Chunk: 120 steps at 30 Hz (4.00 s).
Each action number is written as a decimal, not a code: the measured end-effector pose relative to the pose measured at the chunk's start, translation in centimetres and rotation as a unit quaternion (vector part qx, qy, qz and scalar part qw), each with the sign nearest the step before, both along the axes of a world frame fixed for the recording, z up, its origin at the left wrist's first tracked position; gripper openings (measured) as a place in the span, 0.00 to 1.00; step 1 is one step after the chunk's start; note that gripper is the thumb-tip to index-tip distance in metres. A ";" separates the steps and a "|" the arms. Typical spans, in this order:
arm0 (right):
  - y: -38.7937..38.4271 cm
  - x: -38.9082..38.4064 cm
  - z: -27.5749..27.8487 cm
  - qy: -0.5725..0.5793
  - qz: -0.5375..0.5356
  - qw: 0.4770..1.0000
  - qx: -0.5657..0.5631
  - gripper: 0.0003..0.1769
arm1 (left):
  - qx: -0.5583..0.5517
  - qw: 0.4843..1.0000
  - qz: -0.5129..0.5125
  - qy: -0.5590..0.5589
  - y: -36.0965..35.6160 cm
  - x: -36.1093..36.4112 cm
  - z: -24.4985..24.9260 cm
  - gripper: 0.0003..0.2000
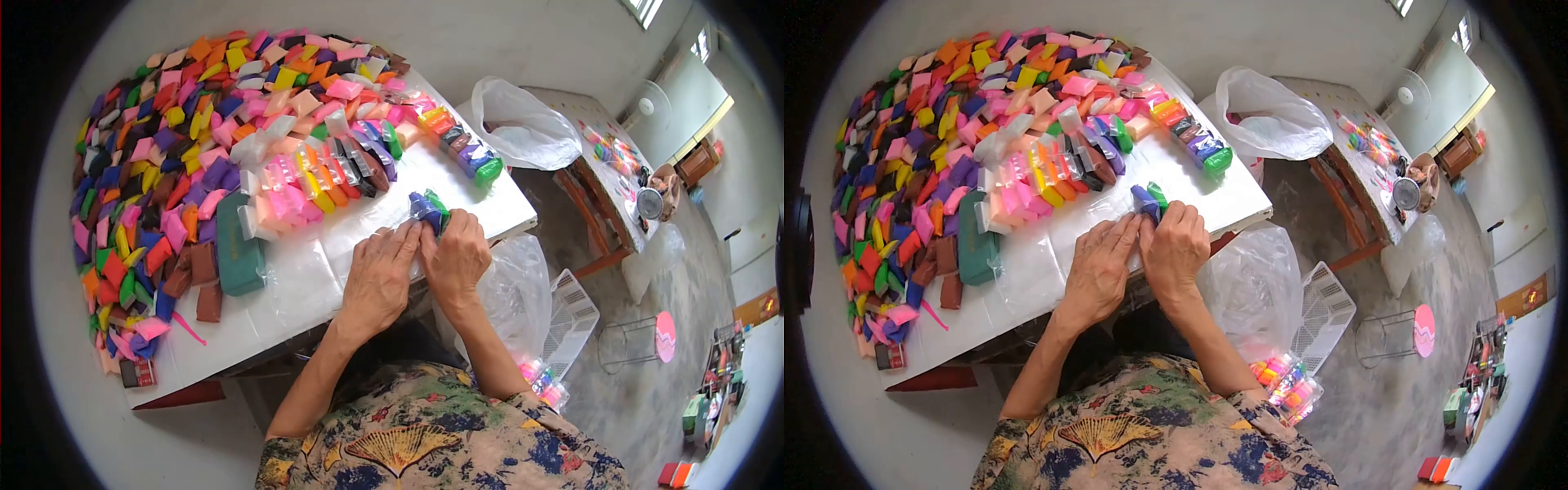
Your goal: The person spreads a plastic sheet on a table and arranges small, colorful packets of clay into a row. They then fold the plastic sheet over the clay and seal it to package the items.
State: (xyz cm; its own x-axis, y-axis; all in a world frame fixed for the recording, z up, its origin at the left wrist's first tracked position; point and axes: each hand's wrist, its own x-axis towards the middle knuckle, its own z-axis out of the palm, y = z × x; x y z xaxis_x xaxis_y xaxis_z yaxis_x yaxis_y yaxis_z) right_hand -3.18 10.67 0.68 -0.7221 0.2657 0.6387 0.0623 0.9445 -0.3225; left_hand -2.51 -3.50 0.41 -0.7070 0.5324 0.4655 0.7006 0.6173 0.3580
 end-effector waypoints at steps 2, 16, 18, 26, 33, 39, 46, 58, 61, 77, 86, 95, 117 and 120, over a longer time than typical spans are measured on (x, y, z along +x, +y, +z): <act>0.0 0.6 0.4 0.002 0.005 1.000 -0.013 0.22 | -0.006 1.000 -0.002 -0.012 -0.1 -0.1 0.1 0.30; 0.1 0.0 0.1 0.028 0.046 0.998 -0.041 0.26 | 0.111 0.991 0.006 -0.071 1.1 -0.9 1.1 0.24; 0.4 0.1 0.1 0.036 0.054 0.997 -0.032 0.26 | 0.130 0.988 -0.020 -0.082 1.3 -1.6 0.4 0.23; 1.0 1.4 7.4 -0.023 0.151 0.986 -0.072 0.19 | 0.097 0.994 -0.009 -0.044 1.1 -1.1 0.3 0.22; -1.5 -7.7 7.0 -0.064 0.199 0.978 0.001 0.22 | 0.127 0.991 -0.033 0.004 1.3 -2.0 -2.3 0.26; -0.5 -10.9 5.3 -0.118 0.302 0.943 -0.074 0.23 | 0.147 0.987 -0.062 0.032 2.1 -2.7 -3.9 0.27; 1.3 -13.8 1.9 -0.029 0.282 0.957 0.057 0.18 | 0.069 0.995 -0.046 -0.056 2.4 -2.6 -3.6 0.33; -2.6 -12.4 5.5 -0.157 0.162 0.971 0.075 0.22 | 0.100 0.994 -0.035 -0.040 1.1 -1.9 -2.6 0.29; -2.2 -12.4 6.1 -0.177 0.180 0.964 0.079 0.22 | 0.091 0.994 -0.025 -0.062 1.0 -1.4 -1.0 0.31; 0.1 4.8 3.1 0.024 0.258 0.913 -0.316 0.23 | 0.235 0.963 -0.071 -0.115 1.0 -1.5 0.7 0.09; 0.4 4.2 0.0 0.048 0.223 0.945 -0.234 0.25 | 0.250 0.965 0.027 -0.070 0.7 -1.6 -1.3 0.24; -0.3 4.0 0.3 0.049 0.201 0.970 -0.123 0.25 | 0.258 0.961 0.003 -0.101 0.4 -1.5 -0.6 0.24; -3.4 0.5 -0.2 0.018 0.102 0.994 -0.032 0.25 | 0.205 0.970 0.099 -0.085 -1.5 1.4 0.3 0.20; -3.3 0.8 -0.4 0.019 0.105 0.993 -0.053 0.26 | 0.202 0.969 0.109 -0.087 -1.2 1.7 1.5 0.22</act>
State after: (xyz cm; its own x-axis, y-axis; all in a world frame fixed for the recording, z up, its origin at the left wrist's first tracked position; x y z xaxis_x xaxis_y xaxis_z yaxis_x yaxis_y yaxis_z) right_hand -2.34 7.35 0.23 -0.7449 0.1790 0.6428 -0.1460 0.8963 -0.4187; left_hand -0.79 -4.67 1.88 -0.8694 0.1604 0.4674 0.4754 0.5295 0.7026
